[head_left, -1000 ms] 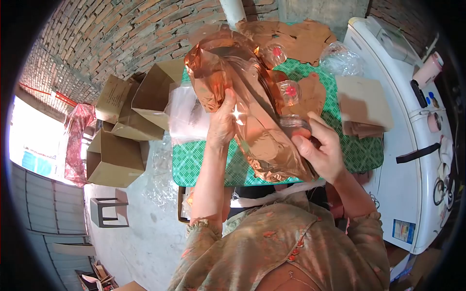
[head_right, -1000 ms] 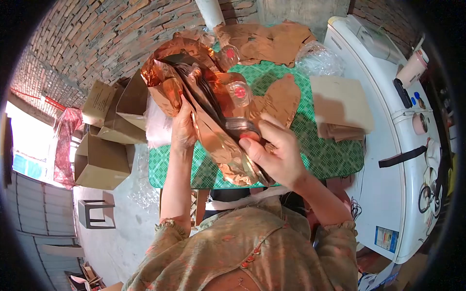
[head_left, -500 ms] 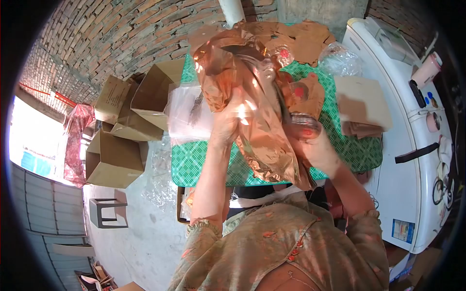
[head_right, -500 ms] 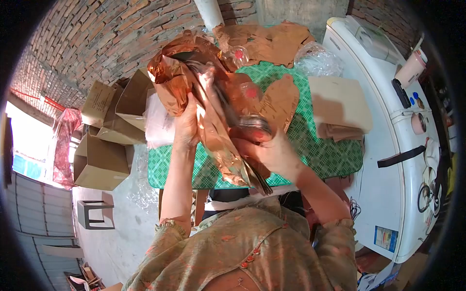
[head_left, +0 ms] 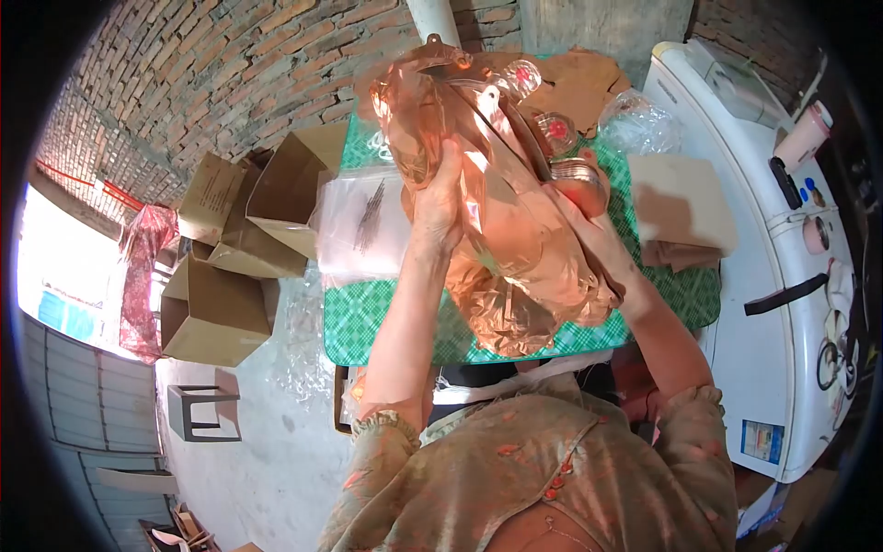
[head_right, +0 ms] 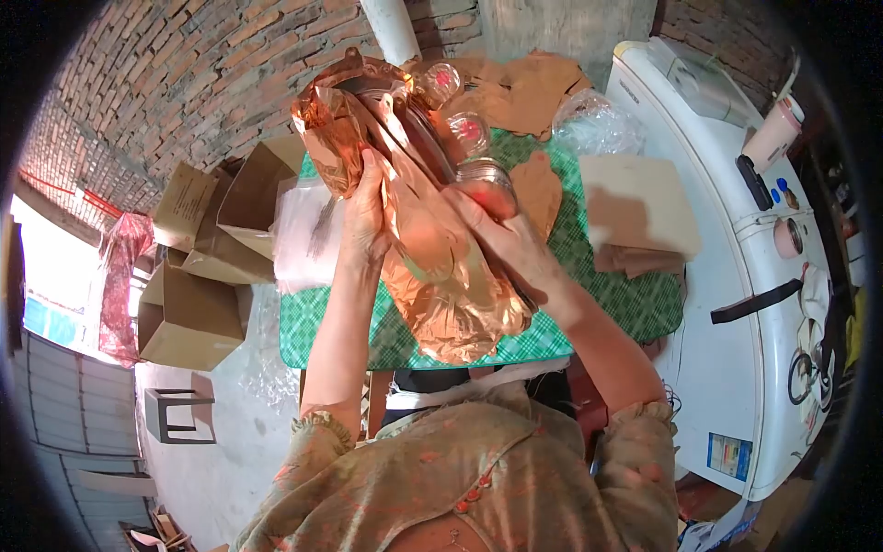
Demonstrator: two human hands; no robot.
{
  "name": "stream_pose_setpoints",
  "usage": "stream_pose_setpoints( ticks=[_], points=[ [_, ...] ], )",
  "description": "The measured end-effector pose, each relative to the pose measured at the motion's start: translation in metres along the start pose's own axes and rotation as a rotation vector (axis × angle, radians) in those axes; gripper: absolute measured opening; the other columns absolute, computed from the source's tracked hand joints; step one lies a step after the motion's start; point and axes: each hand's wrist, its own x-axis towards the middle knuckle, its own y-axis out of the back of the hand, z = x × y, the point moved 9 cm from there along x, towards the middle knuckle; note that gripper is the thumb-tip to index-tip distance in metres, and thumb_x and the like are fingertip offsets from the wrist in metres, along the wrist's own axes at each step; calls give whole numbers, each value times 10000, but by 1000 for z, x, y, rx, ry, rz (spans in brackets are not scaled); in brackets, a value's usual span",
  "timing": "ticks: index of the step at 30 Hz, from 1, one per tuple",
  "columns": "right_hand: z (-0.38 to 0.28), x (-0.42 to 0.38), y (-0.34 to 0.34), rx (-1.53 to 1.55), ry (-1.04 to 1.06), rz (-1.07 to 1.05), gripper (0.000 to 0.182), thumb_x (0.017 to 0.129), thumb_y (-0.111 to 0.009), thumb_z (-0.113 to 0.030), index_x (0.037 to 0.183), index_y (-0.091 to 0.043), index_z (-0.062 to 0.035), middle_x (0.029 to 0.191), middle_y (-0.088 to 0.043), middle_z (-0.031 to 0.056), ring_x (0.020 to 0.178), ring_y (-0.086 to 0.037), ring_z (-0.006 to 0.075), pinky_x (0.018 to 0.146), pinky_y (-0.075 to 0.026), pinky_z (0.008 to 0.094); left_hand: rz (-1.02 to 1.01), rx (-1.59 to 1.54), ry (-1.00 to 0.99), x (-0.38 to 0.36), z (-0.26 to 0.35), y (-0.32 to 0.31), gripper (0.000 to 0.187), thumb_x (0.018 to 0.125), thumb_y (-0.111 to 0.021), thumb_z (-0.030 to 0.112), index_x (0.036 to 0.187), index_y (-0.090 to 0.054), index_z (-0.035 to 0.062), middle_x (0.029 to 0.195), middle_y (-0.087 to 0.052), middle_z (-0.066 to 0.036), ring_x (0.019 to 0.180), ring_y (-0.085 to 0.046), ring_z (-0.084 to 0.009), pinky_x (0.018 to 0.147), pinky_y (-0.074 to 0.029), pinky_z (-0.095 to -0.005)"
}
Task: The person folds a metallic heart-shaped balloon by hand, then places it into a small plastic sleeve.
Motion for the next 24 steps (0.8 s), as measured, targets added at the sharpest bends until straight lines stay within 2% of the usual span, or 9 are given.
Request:
stream_pose_setpoints(
  ticks=[3, 6, 9, 11, 12, 15, 18, 21, 24],
  points=[
    [-18, 1, -4, -164, 27, 55, 423, 1039, -634, -385, 1222, -690, -7, 1120, -712, 67, 1061, -651, 154, 911, -522, 313, 27, 45, 123, -4, -1, -10, 309, 1056, -626, 335, 1290, -615, 133, 1111, -651, 52, 1044, -615, -79, 940, -523, -273],
    [-7, 15, 4, -418, 97, 46, 372, 1043, -638, -332, 1241, -701, -24, 1112, -715, 46, 1060, -646, 119, 911, -521, 284, 1, -40, 127, 7, -7, -11, 421, 1033, -682, 287, 1407, -577, 126, 1262, -631, 10, 1093, -611, -92, 812, -568, -274],
    [-5, 16, 9, -71, 4, 30, 389, 1046, -631, -325, 1284, -674, -20, 1179, -691, 31, 1090, -628, 114, 945, -507, 293, -51, 0, 133, 17, -9, -6, 246, 1046, -642, 356, 1172, -653, 145, 1026, -645, 65, 894, -607, -53, 767, -528, -260],
    [-1, 16, 11, 142, -199, -7, 410, 1044, -636, -323, 1311, -655, -13, 1225, -668, 14, 1117, -603, 103, 965, -490, 289, -19, 37, 75, 24, -5, -2, 236, 1041, -651, 354, 1150, -658, 145, 1006, -647, 58, 882, -614, -54, 747, -530, -256],
    [0, 21, 14, 116, -189, -29, 384, 1038, -647, -301, 1301, -648, -22, 1210, -660, 9, 1124, -588, 90, 989, -470, 278, -4, 55, 47, 27, -3, 0, 232, 1039, -656, 353, 1140, -661, 145, 996, -648, 55, 875, -617, -55, 736, -531, -255],
    [4, 32, 18, 32, -192, -69, 308, 1028, -668, -269, 1240, -640, -47, 1158, -640, -14, 1102, -568, 63, 1006, -448, 258, -20, 78, 66, 38, -7, 6, 242, 1033, -669, 341, 1167, -667, 140, 1022, -663, 52, 918, -626, -55, 773, -533, -252],
    [7, 51, 28, 149, -40, -11, 380, 1028, -676, -338, 1267, -657, -43, 1213, -637, -12, 1146, -557, 62, 983, -454, 269, 16, 55, 44, 40, 0, -5, 257, 1032, -674, 333, 1200, -672, 139, 1062, -674, 52, 954, -623, -45, 797, -528, -244],
    [14, 55, 28, 138, -106, -16, 361, 1050, -639, -354, 1280, -654, -76, 1224, -639, -38, 1159, -561, 36, 997, -460, 261, -43, 47, 1, 53, -1, -5, 282, 1036, -670, 319, 1245, -666, 129, 1131, -676, 44, 1017, -623, -54, 867, -533, -257],
    [13, 61, 9, 446, -227, -135, 402, 1057, -615, -375, 1337, -631, -87, 1259, -661, -14, 1150, -610, 68, 991, -501, 278, -48, 57, 76, 46, 5, -21, 294, 1038, -670, 310, 1256, -662, 112, 1130, -676, 43, 1043, -625, -64, 913, -527, -253]
  ],
)
